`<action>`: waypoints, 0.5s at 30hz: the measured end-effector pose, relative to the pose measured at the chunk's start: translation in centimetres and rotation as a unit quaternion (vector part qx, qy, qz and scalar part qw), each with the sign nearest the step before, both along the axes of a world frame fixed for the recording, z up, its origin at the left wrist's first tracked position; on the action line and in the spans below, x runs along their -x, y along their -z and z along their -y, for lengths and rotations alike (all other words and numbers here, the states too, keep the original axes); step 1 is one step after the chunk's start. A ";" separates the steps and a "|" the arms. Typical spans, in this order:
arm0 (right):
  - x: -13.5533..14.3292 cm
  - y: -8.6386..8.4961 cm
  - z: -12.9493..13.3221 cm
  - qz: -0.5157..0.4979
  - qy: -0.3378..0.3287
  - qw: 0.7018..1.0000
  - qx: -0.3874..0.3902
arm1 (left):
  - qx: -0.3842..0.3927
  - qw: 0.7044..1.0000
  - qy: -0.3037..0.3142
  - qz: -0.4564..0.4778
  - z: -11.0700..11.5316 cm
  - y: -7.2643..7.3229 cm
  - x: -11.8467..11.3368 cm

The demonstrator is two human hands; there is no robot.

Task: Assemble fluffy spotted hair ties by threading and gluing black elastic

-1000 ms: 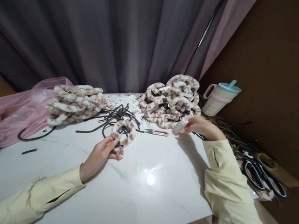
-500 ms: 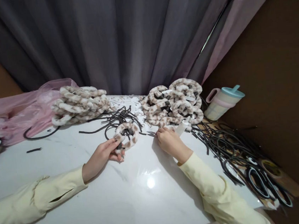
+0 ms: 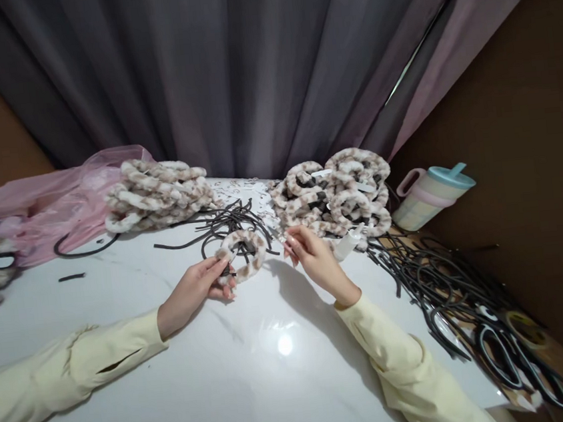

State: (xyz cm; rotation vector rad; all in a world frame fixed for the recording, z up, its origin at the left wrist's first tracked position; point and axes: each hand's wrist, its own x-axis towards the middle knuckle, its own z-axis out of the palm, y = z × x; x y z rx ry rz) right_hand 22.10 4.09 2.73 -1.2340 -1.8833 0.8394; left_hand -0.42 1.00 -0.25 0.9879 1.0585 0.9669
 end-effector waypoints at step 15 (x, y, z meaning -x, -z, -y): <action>3.2 1.5 2.7 -0.048 -0.031 0.981 0.185 | -0.016 0.998 0.031 0.045 0.0 0.1 0.7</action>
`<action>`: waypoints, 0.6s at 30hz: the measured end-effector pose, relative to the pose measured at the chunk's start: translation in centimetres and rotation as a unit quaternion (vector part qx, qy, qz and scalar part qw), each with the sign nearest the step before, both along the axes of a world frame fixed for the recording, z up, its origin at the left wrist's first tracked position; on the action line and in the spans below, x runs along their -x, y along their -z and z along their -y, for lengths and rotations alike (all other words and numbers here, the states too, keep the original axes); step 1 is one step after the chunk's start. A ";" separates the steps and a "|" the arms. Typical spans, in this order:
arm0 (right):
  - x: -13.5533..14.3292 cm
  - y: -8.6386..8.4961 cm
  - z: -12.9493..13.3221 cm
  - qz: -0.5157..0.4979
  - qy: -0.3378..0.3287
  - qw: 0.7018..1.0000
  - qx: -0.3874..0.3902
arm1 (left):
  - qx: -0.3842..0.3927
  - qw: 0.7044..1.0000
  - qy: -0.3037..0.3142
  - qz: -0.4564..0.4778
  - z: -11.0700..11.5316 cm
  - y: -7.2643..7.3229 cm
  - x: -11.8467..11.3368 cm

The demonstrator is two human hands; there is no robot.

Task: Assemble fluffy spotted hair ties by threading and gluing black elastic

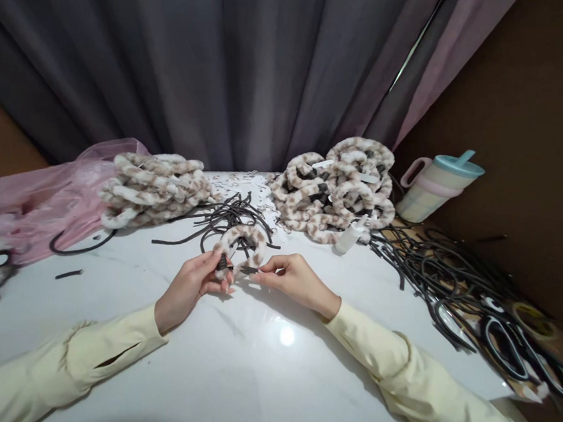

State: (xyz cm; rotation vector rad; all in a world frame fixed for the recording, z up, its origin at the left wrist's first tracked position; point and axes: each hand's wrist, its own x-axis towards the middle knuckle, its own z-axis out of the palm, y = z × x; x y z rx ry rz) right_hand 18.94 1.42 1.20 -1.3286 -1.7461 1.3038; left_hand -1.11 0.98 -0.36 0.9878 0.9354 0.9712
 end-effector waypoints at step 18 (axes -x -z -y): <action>0.5 0.3 0.3 -0.028 0.003 1.000 0.005 | 0.002 1.000 0.009 -0.001 -0.1 -0.1 -0.1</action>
